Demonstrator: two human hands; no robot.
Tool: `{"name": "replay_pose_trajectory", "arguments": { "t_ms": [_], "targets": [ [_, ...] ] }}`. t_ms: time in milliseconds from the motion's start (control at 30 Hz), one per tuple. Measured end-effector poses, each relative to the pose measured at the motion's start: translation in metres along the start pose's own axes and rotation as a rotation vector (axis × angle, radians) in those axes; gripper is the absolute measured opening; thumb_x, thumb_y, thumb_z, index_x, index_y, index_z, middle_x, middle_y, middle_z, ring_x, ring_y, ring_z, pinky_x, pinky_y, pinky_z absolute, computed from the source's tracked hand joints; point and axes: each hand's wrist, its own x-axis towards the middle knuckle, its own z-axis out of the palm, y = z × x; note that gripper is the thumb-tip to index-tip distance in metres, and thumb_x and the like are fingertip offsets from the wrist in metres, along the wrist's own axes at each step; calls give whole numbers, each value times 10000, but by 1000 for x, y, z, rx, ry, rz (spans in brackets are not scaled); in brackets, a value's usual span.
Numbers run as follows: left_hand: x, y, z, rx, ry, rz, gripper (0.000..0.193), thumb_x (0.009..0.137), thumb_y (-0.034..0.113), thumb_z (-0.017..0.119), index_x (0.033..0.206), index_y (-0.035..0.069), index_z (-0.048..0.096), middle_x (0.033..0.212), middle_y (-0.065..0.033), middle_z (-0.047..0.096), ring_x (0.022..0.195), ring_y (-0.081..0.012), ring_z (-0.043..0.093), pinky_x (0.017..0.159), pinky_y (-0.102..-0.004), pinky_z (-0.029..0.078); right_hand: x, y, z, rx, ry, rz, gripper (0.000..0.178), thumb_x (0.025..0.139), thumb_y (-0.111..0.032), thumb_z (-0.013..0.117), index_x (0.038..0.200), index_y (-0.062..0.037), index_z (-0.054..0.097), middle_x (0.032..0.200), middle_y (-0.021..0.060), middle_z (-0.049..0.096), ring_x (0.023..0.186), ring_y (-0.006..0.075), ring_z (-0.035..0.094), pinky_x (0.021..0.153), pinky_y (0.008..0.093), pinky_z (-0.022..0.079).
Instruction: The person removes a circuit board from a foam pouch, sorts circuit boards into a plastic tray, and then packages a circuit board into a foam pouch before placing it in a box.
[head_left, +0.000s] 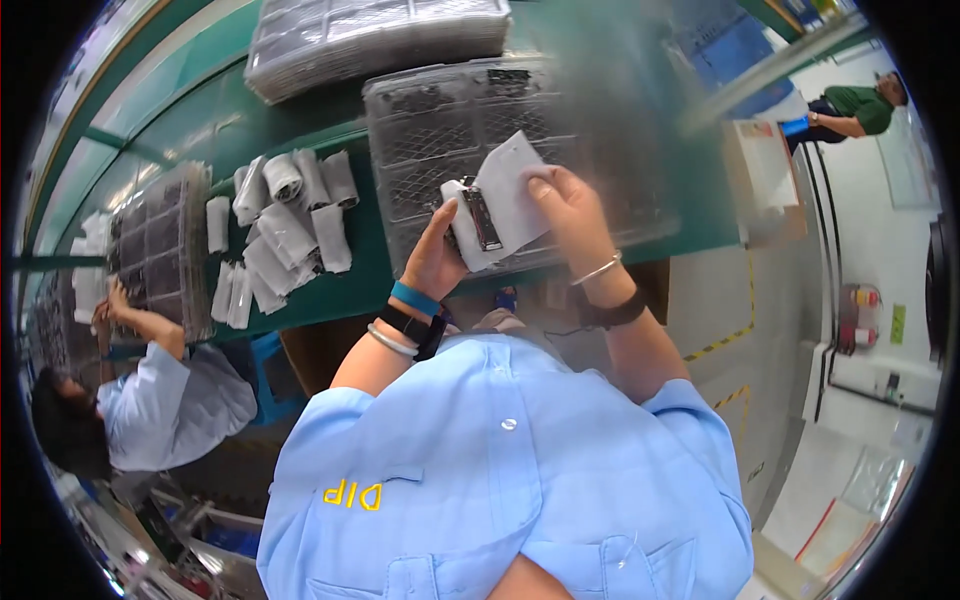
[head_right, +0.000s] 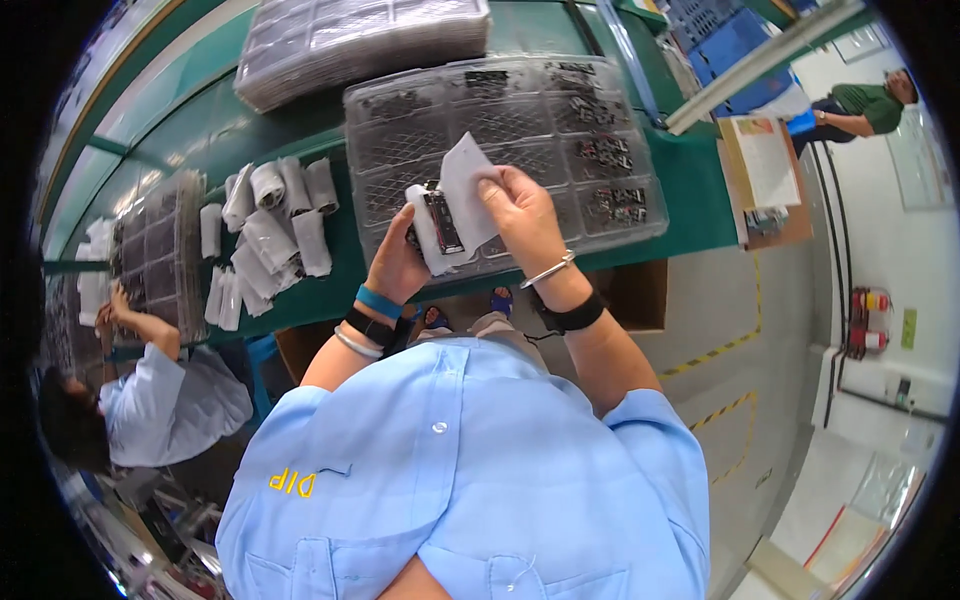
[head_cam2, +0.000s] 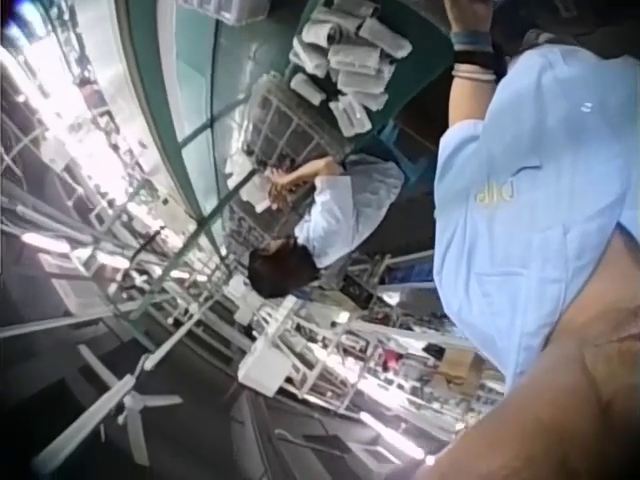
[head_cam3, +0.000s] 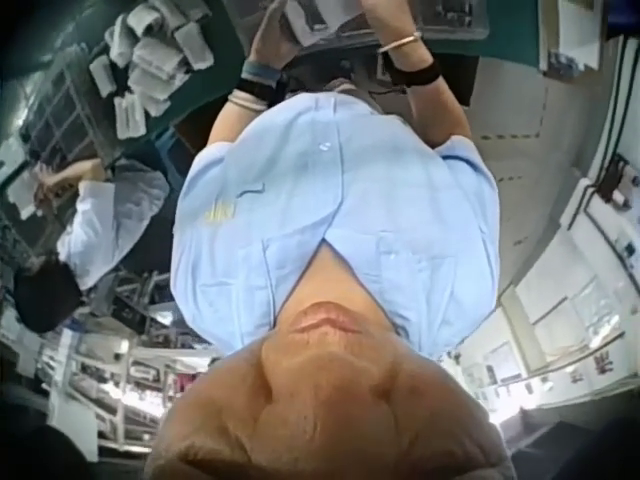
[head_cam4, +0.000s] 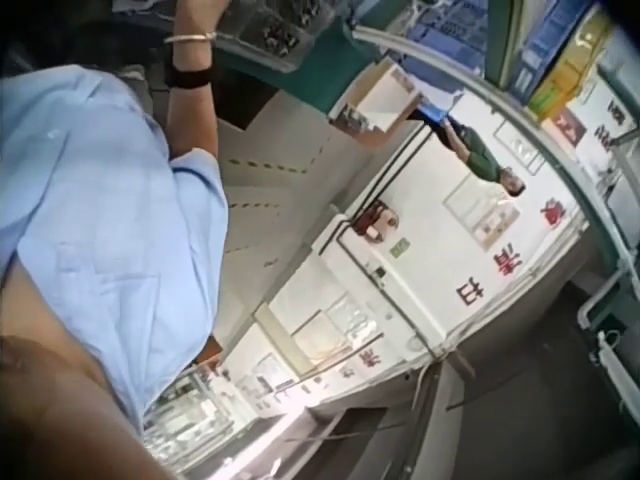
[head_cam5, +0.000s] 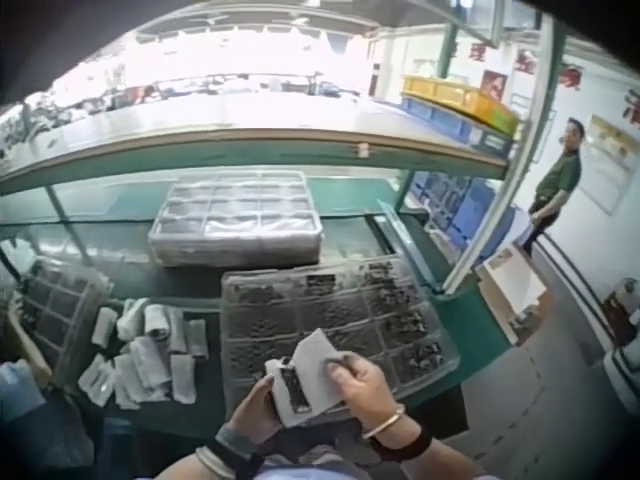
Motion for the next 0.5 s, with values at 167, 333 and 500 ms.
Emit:
{"name": "replay_pose_trajectory", "arguments": {
  "t_ms": [167, 333, 500],
  "targets": [
    [8, 6, -25, 107, 31, 104, 448, 884, 348, 642, 1233, 90, 531, 1161, -68, 602, 1072, -202, 585, 907, -421, 491, 11, -50, 3, -7, -99, -92, 244, 919, -208, 552, 1050, -21, 639, 884, -6, 618, 765, 55, 533, 670, 202, 426],
    [24, 5, -36, 117, 19, 169, 442, 892, 369, 628, 1235, 102, 546, 1148, -115, 615, 1078, -253, 592, 855, -481, 521, 28, -78, 3, -67, -141, -222, 261, 912, -216, 560, 1068, -21, 637, 870, 3, 616, 731, 62, 516, 632, 203, 402],
    [39, -1, -28, 185, 36, 280, 415, 893, 343, 632, 1215, 94, 553, 1131, -109, 617, 1034, -248, 610, 845, -480, 529, 46, -93, -2, -15, -272, -228, 218, 936, -173, 567, 1091, -27, 613, 929, -12, 634, 806, 43, 573, 727, 199, 463]
  ]
}}
